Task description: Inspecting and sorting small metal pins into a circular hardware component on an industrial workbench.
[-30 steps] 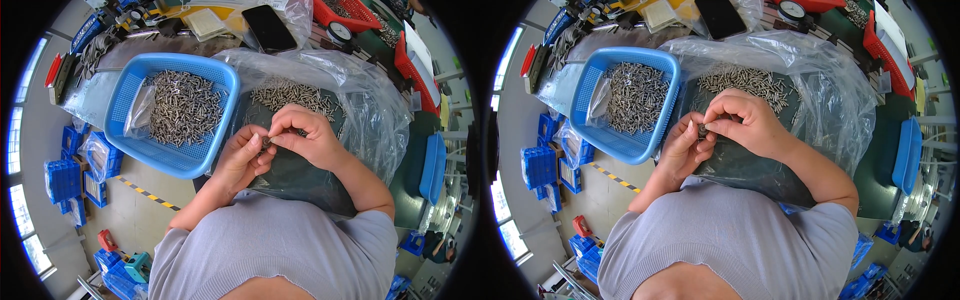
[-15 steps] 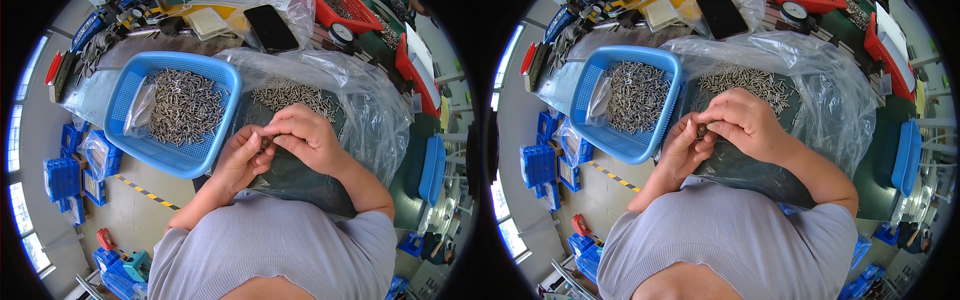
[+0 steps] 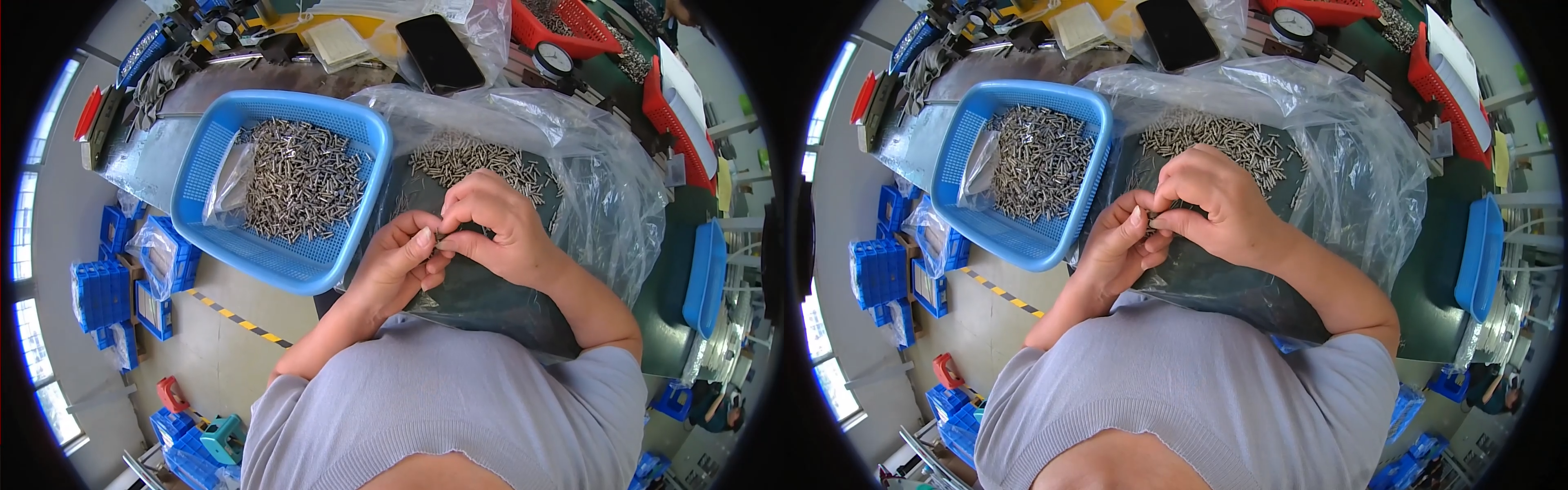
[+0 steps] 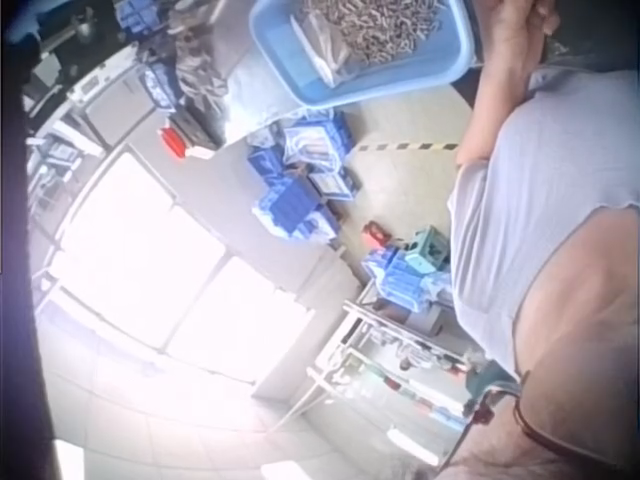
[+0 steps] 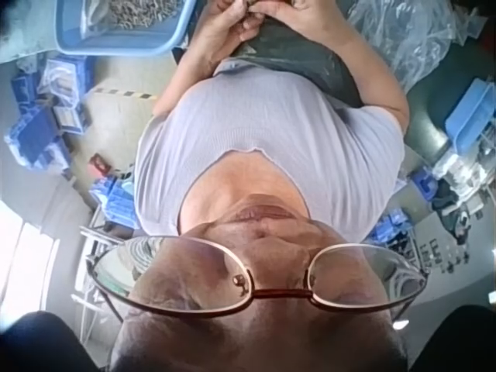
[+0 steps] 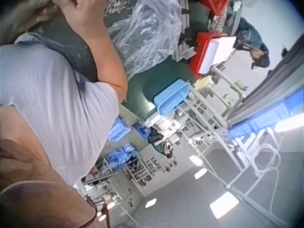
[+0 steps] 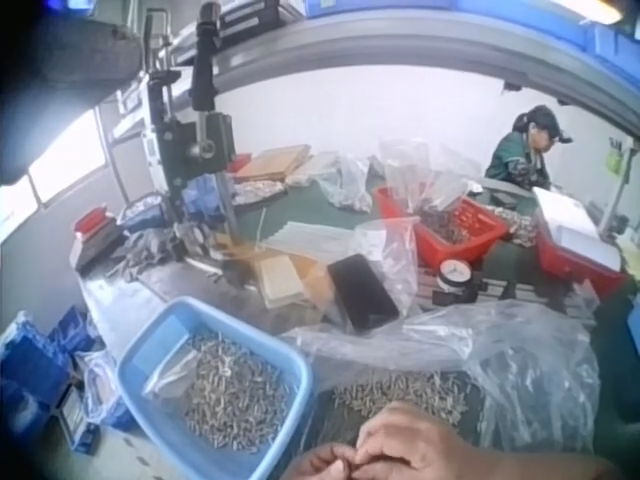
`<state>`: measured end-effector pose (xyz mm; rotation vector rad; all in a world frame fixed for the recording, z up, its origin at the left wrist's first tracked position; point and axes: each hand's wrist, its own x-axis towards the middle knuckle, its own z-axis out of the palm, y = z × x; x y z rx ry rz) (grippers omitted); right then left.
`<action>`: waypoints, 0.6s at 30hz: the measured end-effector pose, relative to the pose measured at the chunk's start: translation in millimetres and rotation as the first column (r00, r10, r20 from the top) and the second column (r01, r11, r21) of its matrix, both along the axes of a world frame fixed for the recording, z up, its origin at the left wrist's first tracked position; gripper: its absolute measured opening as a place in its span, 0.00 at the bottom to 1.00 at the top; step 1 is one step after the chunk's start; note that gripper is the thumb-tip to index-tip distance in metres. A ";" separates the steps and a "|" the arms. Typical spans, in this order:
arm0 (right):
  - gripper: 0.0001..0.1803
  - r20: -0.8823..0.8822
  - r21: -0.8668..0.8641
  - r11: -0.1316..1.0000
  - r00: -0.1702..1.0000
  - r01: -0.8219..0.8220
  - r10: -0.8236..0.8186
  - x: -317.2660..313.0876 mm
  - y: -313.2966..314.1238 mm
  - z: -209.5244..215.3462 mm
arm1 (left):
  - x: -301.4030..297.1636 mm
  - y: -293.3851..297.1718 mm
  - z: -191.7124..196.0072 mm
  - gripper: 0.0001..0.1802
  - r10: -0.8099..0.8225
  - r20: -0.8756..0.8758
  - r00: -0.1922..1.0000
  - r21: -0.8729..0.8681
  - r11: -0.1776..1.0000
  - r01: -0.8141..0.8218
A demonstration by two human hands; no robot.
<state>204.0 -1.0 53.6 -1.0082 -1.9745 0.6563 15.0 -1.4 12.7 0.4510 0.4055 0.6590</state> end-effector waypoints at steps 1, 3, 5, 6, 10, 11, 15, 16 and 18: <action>0.09 0.001 0.001 1.000 1.000 -0.001 0.001 0.6 0.2 1.1 | -0.2 -0.7 -2.3 0.14 0.035 0.021 0.999 -0.023 0.999 -0.035; 0.07 -0.089 -0.130 0.988 0.993 -0.084 0.073 4.5 0.9 3.8 | 0.5 -0.8 -3.3 0.14 0.070 0.043 0.997 -0.048 0.997 -0.068; 0.05 -0.038 -0.067 0.995 0.997 0.071 -0.074 11.5 4.8 1.0 | 2.2 0.2 -2.0 0.15 0.089 -0.004 0.996 -0.011 0.996 -0.089; 0.05 0.041 -0.058 0.986 0.987 0.158 -0.155 14.8 7.3 0.5 | 2.3 0.8 -1.5 0.14 0.085 0.017 0.996 -0.013 0.996 -0.084; 0.06 0.343 0.044 0.985 0.923 0.168 -0.173 21.1 9.7 -8.1 | 0.7 1.6 -3.0 0.14 0.072 -0.008 0.997 0.006 0.997 -0.072; 0.06 0.390 0.066 0.985 0.905 0.160 -0.173 20.0 10.1 -10.4 | 0.0 2.2 -4.4 0.12 0.062 0.027 0.998 -0.009 0.998 -0.061; 0.07 0.435 0.113 0.984 0.883 0.139 -0.175 15.1 10.2 -16.3 | -0.7 2.5 -3.7 0.10 0.039 0.065 0.997 -0.029 0.999 -0.037; 0.07 0.434 0.112 0.984 0.884 0.139 -0.174 14.9 9.9 -15.7 | -1.2 2.7 -4.0 0.10 0.039 0.063 0.997 -0.030 0.999 -0.037; 0.06 0.405 0.017 0.990 0.904 0.141 -0.136 14.8 10.1 -11.4 | -2.3 3.1 -5.4 0.10 0.020 0.107 0.994 -0.040 0.999 -0.016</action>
